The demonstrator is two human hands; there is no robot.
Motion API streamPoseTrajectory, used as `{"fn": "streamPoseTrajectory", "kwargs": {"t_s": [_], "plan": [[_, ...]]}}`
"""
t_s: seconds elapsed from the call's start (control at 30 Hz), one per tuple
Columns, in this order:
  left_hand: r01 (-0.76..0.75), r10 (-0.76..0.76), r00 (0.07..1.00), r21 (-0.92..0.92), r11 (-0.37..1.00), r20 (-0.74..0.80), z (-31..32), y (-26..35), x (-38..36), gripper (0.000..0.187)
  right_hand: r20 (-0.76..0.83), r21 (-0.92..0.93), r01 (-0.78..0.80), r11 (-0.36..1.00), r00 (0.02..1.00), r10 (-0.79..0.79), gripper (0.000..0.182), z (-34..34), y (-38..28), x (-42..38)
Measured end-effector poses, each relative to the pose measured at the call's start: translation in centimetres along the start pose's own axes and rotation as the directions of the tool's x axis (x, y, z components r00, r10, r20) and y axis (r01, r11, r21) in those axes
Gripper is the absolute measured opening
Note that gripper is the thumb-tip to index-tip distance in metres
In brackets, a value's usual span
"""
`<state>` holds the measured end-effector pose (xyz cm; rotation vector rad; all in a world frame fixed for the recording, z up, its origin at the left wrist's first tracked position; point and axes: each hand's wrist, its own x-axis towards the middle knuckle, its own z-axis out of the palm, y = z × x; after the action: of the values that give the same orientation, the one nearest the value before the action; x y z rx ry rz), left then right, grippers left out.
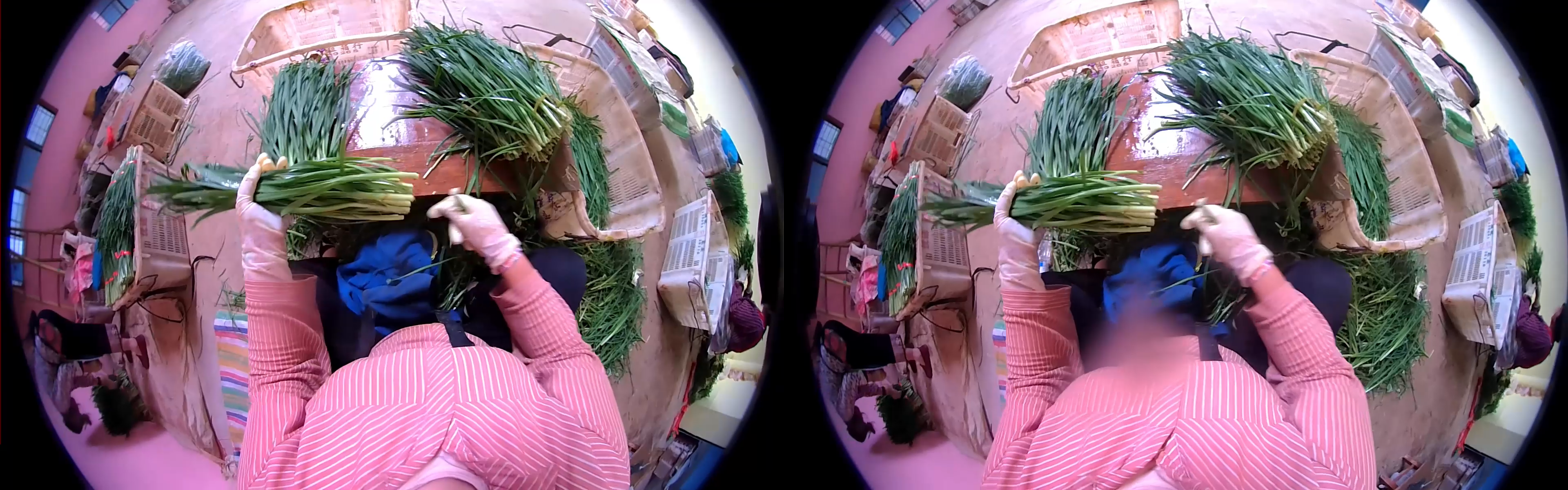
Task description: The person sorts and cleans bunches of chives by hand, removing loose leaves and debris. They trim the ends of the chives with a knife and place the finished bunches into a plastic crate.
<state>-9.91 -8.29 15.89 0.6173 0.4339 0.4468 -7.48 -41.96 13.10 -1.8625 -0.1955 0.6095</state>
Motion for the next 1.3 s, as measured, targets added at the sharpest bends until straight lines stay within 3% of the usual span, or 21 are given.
{"fn": "streamPoseTrajectory", "kwargs": {"t_s": [0.07,0.1,0.13,0.17,0.2,0.27,0.37,0.53,0.6,0.67,0.7,0.77,0.8,0.87,0.93,1.03,1.13,1.3], "plan": [[0.008,-0.007,0.998,0.016,1.0,-0.064,-0.7,1.6,-1.2,0.031,-0.082,-0.119,-0.199,0.973,0.978,0.19,0.025,-2.4,0.3,-0.9],[0.0,0.001,0.997,0.014,1.0,-0.075,-1.6,2.1,-1.4,0.031,-0.168,-0.566,-0.021,0.824,0.982,-0.09,0.03,-3.8,2.9,-0.8],[-0.005,0.006,0.997,0.011,1.0,-0.083,-2.3,2.5,-1.5,0.031,-0.116,-0.888,0.074,0.454,0.92,-0.376,0.036,-4.3,5.0,-0.5],[0.015,-0.017,0.997,-0.028,0.999,-0.08,-3.0,2.6,-1.7,0.031,-0.234,-0.911,-0.153,0.382,0.956,-0.176,0.055,-4.1,2.9,-1.0],[0.009,-0.012,0.996,-0.033,0.999,-0.083,-2.9,2.7,-2.2,0.031,-0.261,-0.892,-0.038,0.45,0.856,-0.445,0.051,-3.6,2.1,-1.8],[0.002,0.002,0.993,0.034,0.999,-0.118,-2.5,2.1,-3.6,0.031,-0.272,-0.74,0.226,0.633,0.761,-0.589,0.045,-2.2,-1.3,-2.3],[0.021,-0.019,0.994,0.018,1.0,-0.103,-2.0,1.0,-4.9,0.029,-0.178,-0.708,0.454,0.541,0.627,-0.759,0.041,0.4,-6.1,-3.3],[0.04,-0.039,0.999,-0.059,0.997,0.025,-2.2,-0.2,-5.8,0.029,-0.111,-0.541,0.587,0.602,0.66,-0.743,0.04,2.2,-7.1,-1.5],[0.035,-0.03,0.997,-0.072,0.997,0.067,-2.3,-0.5,-6.0,0.028,-0.024,-0.272,0.617,0.739,0.763,-0.646,0.038,2.4,-7.2,-0.9],[0.064,-0.044,0.985,-0.111,0.992,0.167,-2.4,-0.7,-6.0,0.026,0.024,-0.134,0.561,0.817,0.826,-0.564,0.039,2.9,-7.2,-1.0],[0.076,-0.062,0.992,-0.123,0.989,0.113,-1.9,-0.8,-6.5,0.025,0.032,-0.18,0.613,0.769,0.785,-0.619,0.039,3.1,-7.3,-1.1],[0.098,-0.078,0.985,-0.131,0.987,0.157,-2.3,-1.0,-6.3,0.025,0.065,-0.247,0.722,0.646,0.678,-0.733,0.04,3.4,-7.5,-1.0],[0.105,-0.085,0.985,-0.135,0.985,0.149,-2.4,-1.2,-6.4,0.025,0.085,-0.174,0.716,0.675,0.694,-0.715,0.034,3.7,-7.2,-0.8],[0.103,-0.086,0.98,-0.09,0.991,0.178,-2.1,-1.3,-6.5,0.025,0.073,-0.252,0.712,0.656,0.69,-0.72,0.026,4.2,-6.4,-0.6],[0.074,-0.067,0.989,-0.055,0.996,0.13,-1.6,-1.5,-7.1,0.024,0.025,-0.132,0.691,0.711,0.719,-0.694,0.016,4.5,-6.3,-0.9],[0.104,-0.096,0.991,-0.084,0.991,0.089,-0.6,-1.4,-7.7,0.021,-0.015,-0.393,0.671,0.629,0.679,-0.734,0.013,4.7,-6.2,-1.4],[0.111,-0.103,0.991,-0.099,0.989,0.089,-0.7,-1.6,-7.6,0.021,-0.052,-0.373,0.697,0.613,0.644,-0.764,0.016,4.8,-6.3,-1.8],[0.118,-0.115,0.992,-0.088,0.989,0.042,0.1,-1.4,-8.1,0.019,-0.02,-0.519,0.682,0.515,0.593,-0.805,0.016,5.0,-6.2,-1.8]]}}
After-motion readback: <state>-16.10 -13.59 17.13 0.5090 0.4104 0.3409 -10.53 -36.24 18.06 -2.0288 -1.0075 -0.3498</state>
